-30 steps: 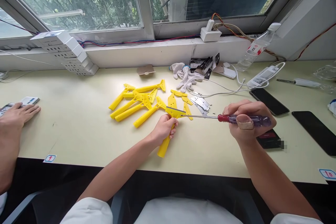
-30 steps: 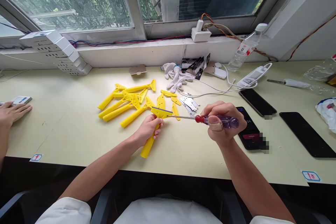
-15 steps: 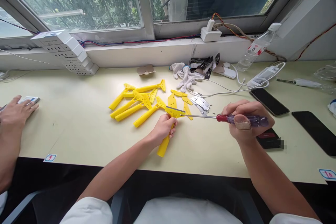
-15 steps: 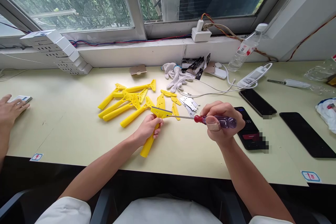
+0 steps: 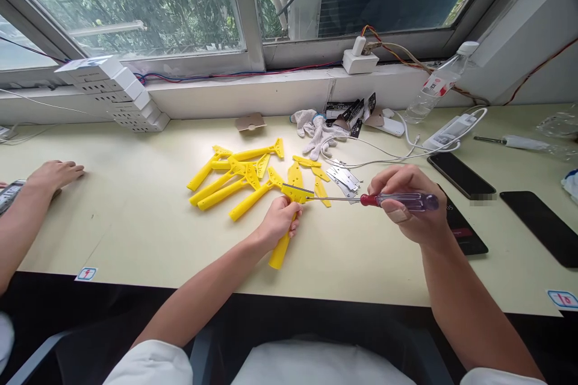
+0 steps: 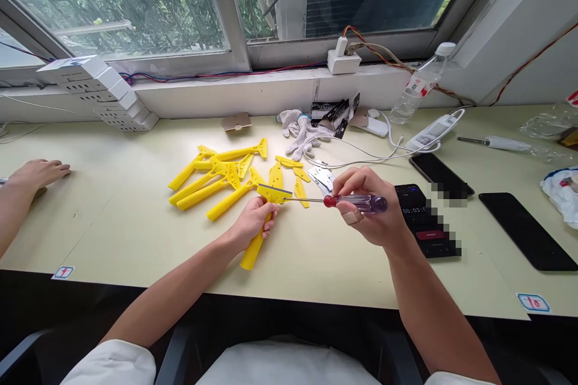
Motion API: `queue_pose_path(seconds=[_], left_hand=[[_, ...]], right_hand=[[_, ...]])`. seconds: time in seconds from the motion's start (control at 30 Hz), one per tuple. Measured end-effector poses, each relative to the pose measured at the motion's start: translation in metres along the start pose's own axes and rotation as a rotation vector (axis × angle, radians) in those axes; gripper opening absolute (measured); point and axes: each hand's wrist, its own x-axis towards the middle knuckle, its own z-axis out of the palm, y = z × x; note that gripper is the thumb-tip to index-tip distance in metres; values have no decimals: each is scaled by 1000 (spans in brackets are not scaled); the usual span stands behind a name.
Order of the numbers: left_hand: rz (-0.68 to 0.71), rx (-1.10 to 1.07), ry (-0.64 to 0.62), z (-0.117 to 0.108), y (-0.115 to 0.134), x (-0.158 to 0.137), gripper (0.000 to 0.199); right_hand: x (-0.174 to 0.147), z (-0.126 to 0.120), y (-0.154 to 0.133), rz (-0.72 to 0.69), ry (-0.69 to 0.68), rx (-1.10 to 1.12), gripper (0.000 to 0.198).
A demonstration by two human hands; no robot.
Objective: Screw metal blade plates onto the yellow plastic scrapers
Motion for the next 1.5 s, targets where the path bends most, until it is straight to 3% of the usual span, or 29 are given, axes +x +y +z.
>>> queue_pose_path(seconds=[0.17, 0.37, 0.5, 0.6, 0.83, 1.0, 1.17, 1.5], left_hand=[[13, -6, 4, 1, 1, -1, 18], [13, -7, 17, 2, 3, -4, 18], [12, -15, 21, 3, 4, -4, 18], [14, -13, 17, 2, 2, -3, 18], [46, 3, -8, -1, 1, -2, 22], [47, -2, -5, -2, 3, -2, 20], [32, -25, 29, -2, 3, -1, 21], [45, -9, 20, -3, 1, 0, 18]], right_hand=[[7, -10, -9, -45, -31, 43, 47], [10, -30, -5, -25, -39, -78, 20], [8, -32, 5, -69, 134, -312, 25], [5, -33, 9, -1, 218, -390, 16], [6, -34, 12, 17, 312, -131, 40], [9, -28, 9, -47, 291, -47, 35], [7, -21, 8, -72, 246, -91, 21], [4, -23, 9, -61, 272, -188, 34]])
